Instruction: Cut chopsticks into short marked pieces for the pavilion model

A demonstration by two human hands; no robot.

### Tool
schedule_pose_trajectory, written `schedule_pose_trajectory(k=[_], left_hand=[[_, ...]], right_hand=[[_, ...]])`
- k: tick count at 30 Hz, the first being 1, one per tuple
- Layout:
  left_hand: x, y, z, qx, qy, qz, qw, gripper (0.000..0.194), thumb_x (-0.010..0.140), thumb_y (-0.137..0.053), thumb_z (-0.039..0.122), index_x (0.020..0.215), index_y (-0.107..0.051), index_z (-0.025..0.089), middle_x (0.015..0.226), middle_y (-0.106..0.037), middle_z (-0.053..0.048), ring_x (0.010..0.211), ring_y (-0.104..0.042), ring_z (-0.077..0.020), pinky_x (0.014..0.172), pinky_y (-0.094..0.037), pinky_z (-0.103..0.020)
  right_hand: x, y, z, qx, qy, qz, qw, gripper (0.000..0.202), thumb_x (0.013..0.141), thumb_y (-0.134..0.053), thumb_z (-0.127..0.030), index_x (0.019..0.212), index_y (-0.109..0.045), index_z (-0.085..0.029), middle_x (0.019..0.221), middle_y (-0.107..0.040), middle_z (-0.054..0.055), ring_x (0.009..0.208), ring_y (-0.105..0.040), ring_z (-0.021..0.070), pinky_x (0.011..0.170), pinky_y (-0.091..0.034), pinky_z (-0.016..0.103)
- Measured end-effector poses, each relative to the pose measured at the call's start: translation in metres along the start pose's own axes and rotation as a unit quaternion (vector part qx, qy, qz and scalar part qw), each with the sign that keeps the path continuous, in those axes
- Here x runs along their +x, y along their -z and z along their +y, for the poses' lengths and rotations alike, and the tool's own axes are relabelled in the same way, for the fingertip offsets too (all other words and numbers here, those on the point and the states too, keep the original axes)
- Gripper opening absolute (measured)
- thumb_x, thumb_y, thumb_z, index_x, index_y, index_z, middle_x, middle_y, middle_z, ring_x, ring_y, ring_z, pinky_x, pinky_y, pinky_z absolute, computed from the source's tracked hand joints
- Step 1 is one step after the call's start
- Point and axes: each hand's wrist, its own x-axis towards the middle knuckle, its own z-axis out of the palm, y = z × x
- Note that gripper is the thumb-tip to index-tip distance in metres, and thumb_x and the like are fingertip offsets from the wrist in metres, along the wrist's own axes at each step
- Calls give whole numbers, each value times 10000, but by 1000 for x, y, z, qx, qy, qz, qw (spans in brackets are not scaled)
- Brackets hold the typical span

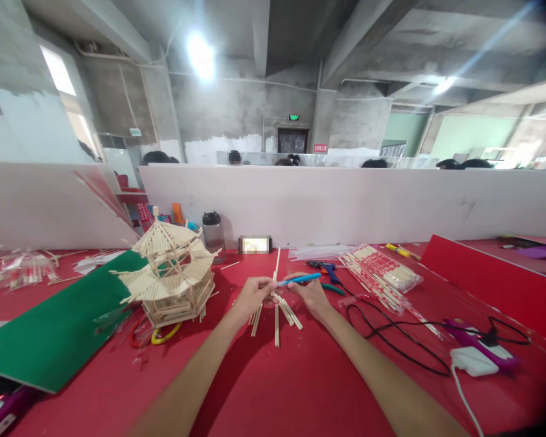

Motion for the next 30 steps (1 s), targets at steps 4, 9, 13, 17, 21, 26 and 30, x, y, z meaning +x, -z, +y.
schedule_pose_trajectory(k=[4, 9, 13, 17, 21, 26, 30], left_hand=[[-1, 0, 2, 1, 1, 7, 1000, 497, 716, -701, 580, 872, -704, 108, 832, -734, -99, 581, -666, -130, 519, -481, -197], [-2, 0, 5, 1, -14, 5, 1000, 483, 714, -697, 587, 795, -672, 112, 802, -730, -90, 557, -654, -122, 506, -458, -190], [-3, -1, 7, 0, -22, 4, 1000, 468, 704, -714, 577, 726, -645, 114, 733, -715, -73, 545, -651, -123, 510, -454, -189], [-3, -2, 8, -12, -17, 5, 1000, 478, 705, -713, 581, 746, -652, 110, 802, -733, -99, 560, -658, -125, 515, -460, -187], [-1, -4, 2, -15, -6, 1, 1000, 506, 711, -697, 601, 814, -679, 106, 855, -741, -113, 571, -663, -123, 512, -469, -183], [3, -7, -7, -4, 8, -8, 1000, 496, 730, -690, 586, 887, -704, 116, 845, -740, -91, 588, -669, -119, 554, -514, -199], [4, -4, -8, 3, 14, 23, 1000, 464, 729, -705, 560, 895, -703, 127, 822, -738, -78, 594, -674, -128, 549, -522, -206]], right_hand=[[1, 0, 3, -2, 6, 4, 1000, 211, 646, -811, -349, 789, -735, -212, 773, -712, 28, 736, -654, 195, 724, -541, 331], [2, -1, 9, -19, 32, 7, 999, 203, 679, -790, -365, 810, -735, -219, 830, -720, 40, 796, -658, 209, 778, -535, 355], [1, -2, 6, -36, 43, 15, 998, 202, 673, -790, -373, 792, -730, -222, 795, -719, 33, 773, -656, 207, 786, -528, 360], [0, -5, -1, -32, 37, 21, 999, 212, 663, -796, -370, 788, -722, -215, 781, -714, 33, 763, -655, 205, 777, -534, 355], [2, -7, -4, -11, 11, 2, 1000, 273, 701, -764, -406, 827, -691, -176, 797, -706, 50, 751, -663, 199, 754, -551, 346], [7, -4, 0, -13, -7, 4, 1000, 414, 775, -687, -457, 1048, -617, -154, 736, -656, 16, 647, -618, 156, 654, -526, 292], [11, 10, -3, -143, 1, 0, 990, 425, 846, -584, -451, 1151, -566, -155, 701, -619, -4, 566, -550, 137, 559, -447, 252]])
